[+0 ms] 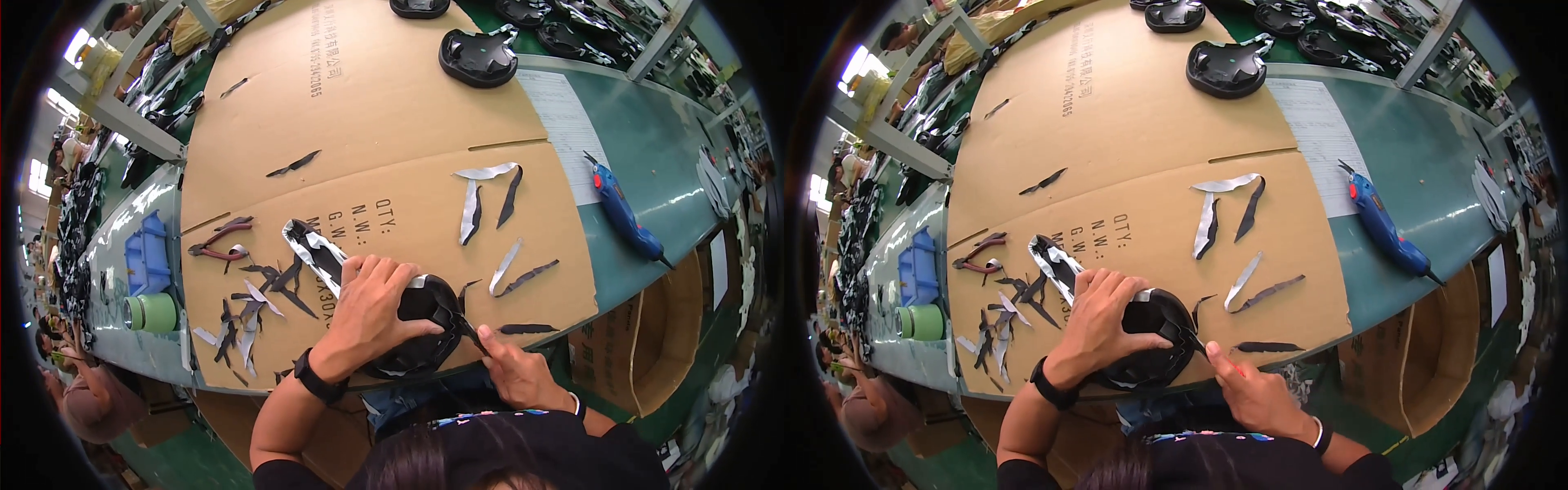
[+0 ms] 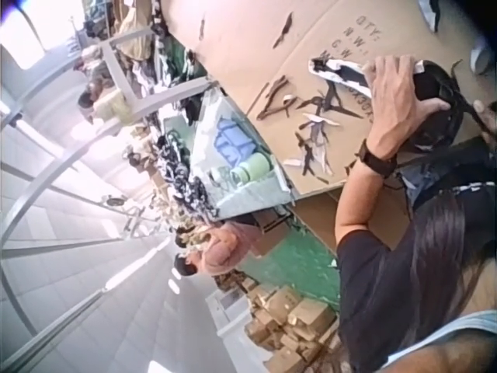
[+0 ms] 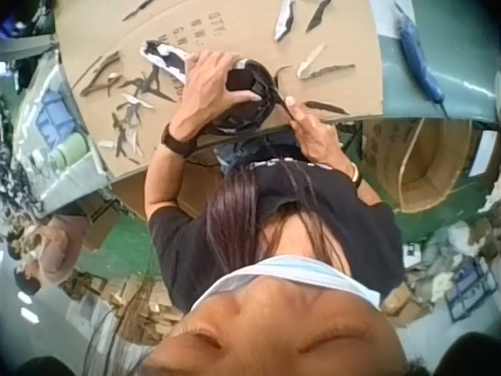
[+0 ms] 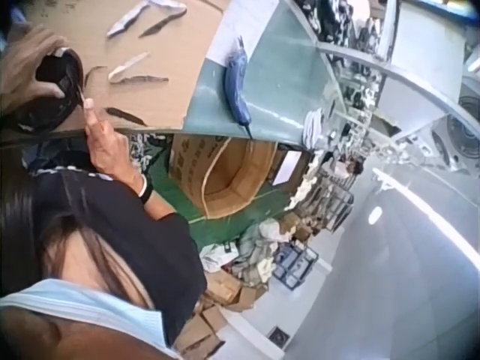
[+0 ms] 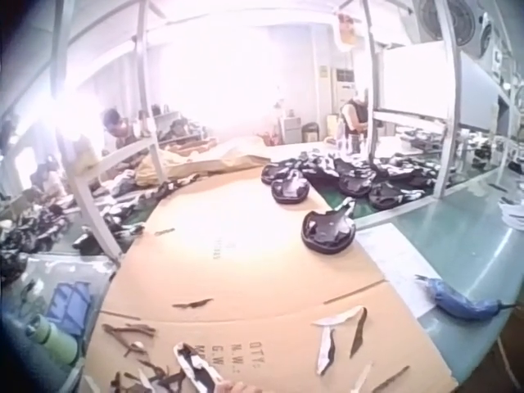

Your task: The person picks up a bicycle seat, trims the excess fabric from its underside using a utility knife, and places the finished seat onto a pile with others.

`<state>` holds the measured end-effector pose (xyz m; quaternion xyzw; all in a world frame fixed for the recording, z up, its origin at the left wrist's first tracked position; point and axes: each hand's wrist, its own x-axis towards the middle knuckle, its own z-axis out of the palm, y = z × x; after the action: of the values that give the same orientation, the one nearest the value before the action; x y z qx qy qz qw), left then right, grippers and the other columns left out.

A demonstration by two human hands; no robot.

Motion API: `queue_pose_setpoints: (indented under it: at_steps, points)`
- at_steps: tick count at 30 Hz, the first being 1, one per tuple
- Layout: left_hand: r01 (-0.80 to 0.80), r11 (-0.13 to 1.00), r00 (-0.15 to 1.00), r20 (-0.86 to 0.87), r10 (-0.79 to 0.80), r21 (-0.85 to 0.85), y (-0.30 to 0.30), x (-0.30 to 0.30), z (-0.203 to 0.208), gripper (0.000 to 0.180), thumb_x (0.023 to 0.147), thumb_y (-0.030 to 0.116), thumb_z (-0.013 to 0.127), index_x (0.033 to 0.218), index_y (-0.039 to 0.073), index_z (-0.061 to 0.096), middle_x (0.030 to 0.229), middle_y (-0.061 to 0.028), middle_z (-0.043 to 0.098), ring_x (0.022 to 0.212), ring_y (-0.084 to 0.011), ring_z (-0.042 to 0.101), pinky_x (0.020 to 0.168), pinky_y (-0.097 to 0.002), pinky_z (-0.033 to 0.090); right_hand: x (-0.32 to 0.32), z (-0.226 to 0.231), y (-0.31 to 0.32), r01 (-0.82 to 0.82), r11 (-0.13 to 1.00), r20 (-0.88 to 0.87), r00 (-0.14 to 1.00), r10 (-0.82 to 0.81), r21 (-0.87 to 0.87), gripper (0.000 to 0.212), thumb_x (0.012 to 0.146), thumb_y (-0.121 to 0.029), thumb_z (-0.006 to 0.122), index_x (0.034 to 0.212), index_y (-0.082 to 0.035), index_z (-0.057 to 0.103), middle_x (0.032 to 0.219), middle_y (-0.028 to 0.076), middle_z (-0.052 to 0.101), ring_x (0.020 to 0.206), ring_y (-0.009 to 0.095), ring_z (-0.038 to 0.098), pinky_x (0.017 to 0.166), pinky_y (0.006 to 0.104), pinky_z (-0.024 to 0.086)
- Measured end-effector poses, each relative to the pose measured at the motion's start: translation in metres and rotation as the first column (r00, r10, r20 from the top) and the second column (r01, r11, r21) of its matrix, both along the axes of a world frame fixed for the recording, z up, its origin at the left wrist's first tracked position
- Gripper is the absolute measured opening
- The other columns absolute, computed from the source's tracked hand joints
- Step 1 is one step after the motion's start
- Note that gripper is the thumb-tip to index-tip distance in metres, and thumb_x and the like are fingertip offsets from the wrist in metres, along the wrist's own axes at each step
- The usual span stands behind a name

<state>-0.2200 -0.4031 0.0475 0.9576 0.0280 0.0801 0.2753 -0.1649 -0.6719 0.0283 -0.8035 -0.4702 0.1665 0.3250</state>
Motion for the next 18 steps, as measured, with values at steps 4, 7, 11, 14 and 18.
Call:
queue_pose_setpoints:
  at_steps: [4,7,11,14,18]
  points:
    - [-0.085,0.994,0.996,0.007,0.085,0.066,-0.012,-0.010,0.007,0.062,0.061,0.042,0.084,0.104,0.006,0.058,0.086,-0.0081,0.052,0.089,-0.0263,0.049,0.085,-0.0384,0.033,0.004,0.013,0.004,0.083,0.996,-0.079,0.993,-0.084,-0.008,0.067,0.086,-0.007,0.063,0.146,-0.010,0.032,0.085,0.019,0.060,0.062,0.039,0.060,0.054,0.0450,0.049]
    - [-0.170,0.976,0.985,0.004,0.171,0.137,-0.030,-0.016,0.022,0.058,0.063,0.039,0.083,0.103,0.006,0.056,0.085,-0.0087,0.051,0.087,-0.0268,0.047,0.082,-0.0392,0.032,0.018,0.026,0.038,0.173,0.968,-0.180,0.974,-0.140,0.181,0.063,0.085,-0.007,0.066,0.140,-0.002,0.036,0.102,0.022,0.062,0.079,0.039,0.063,0.064,0.0433,0.052]
    - [-0.227,0.951,0.971,-0.023,0.238,0.211,-0.046,-0.019,0.033,0.055,0.065,0.035,0.082,0.104,0.007,0.055,0.085,-0.0100,0.050,0.087,-0.0272,0.047,0.081,-0.0397,0.031,0.033,0.030,0.096,-0.015,0.942,0.120,0.992,-0.027,0.335,0.058,0.085,-0.004,0.065,0.135,0.002,0.037,0.112,0.022,0.060,0.081,0.039,0.065,0.065,0.0424,0.053]
    - [-0.244,0.948,0.968,-0.006,0.250,0.206,-0.043,-0.025,0.026,0.055,0.066,0.038,0.081,0.103,0.007,0.055,0.086,-0.0108,0.050,0.087,-0.0276,0.047,0.080,-0.0402,0.031,0.038,0.026,0.102,-0.041,0.940,0.038,0.999,0.030,0.337,0.050,0.084,-0.004,0.063,0.129,0.002,0.042,0.103,0.021,0.062,0.080,0.040,0.064,0.065,0.0422,0.052]
    - [-0.443,0.896,0.896,-0.011,0.444,0.039,-0.029,-0.033,0.007,0.059,0.068,0.045,0.081,0.105,0.006,0.055,0.090,-0.0103,0.054,0.089,-0.0275,0.051,0.080,-0.0413,0.032,0.059,0.027,0.081,0.210,0.967,-0.229,0.958,-0.173,0.144,0.041,0.085,-0.007,0.063,0.122,0.001,0.047,0.089,0.014,0.062,0.075,0.029,0.064,0.066,0.0381,0.050]
